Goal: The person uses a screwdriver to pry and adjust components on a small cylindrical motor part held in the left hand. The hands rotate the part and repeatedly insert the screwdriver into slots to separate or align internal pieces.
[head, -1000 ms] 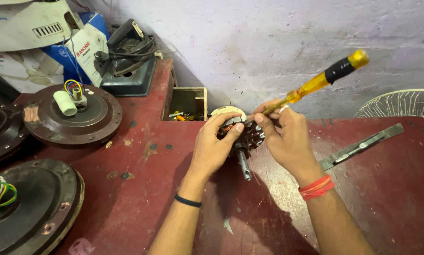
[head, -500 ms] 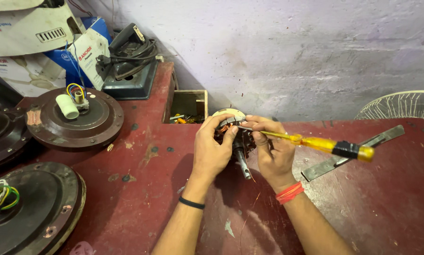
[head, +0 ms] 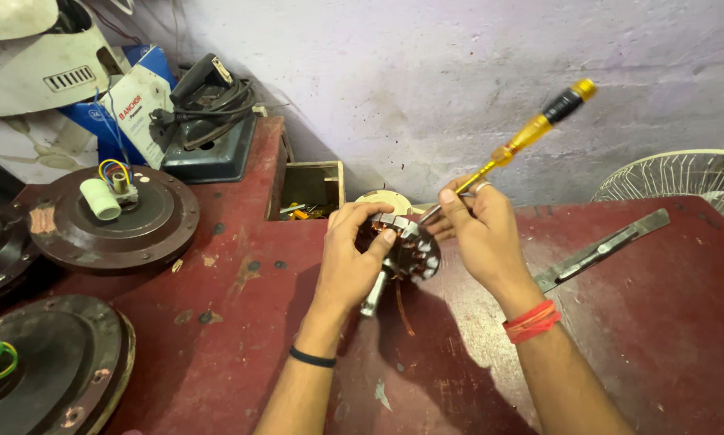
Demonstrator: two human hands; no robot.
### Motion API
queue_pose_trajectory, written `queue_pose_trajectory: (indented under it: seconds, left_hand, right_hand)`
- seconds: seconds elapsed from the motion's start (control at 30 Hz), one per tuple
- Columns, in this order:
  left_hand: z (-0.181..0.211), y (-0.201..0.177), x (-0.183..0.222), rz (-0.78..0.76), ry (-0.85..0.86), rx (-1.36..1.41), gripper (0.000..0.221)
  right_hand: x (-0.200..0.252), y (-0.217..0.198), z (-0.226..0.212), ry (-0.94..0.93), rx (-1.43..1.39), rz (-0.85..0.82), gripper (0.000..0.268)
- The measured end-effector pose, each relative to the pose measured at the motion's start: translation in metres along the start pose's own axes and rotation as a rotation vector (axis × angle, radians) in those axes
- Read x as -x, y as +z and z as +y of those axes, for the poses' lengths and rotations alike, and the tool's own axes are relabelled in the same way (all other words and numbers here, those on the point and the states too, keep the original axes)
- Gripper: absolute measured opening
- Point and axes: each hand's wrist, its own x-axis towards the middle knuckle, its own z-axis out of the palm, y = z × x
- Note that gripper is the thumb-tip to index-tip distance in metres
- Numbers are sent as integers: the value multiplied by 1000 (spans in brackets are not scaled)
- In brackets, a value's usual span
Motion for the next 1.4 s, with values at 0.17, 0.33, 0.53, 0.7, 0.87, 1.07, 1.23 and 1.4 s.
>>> queue_pose_trajectory:
  seconds: [0.17, 0.33, 0.53, 0.7, 0.87, 1.07, 1.23, 1.4]
  left_hand:
    - [-9, -12, -1, -202, -73, 294, 31]
    - [-6, -13, 4, -286, 38, 339, 33]
    - [-1, -16, 4, -293, 27, 343, 31]
    - [0, -14, 5, -289, -10, 357, 32]
    - [1, -14, 5, -287, -12, 344, 31]
    - [2, -13, 5, -276, -3, 321, 29]
    - [1, -12, 7, -262, 16, 301, 26]
    - [6, -12, 5, -218, 1, 201, 28]
  right_hand:
    - [5, 1, -21, -1, 10, -23, 17]
    - [8, 8, -33, -20, -34, -16, 19]
    - [13, 12, -39, -2, 91, -29, 16]
    - [13, 15, -40, -22, 140, -51, 13]
    - [16, 15, -38, -72, 190, -87, 11]
    - [11, 16, -14, 56, -32, -50, 9]
    - [6, 19, 11, 298, -246, 1, 17]
    - [0, 13, 19, 371, -267, 33, 15]
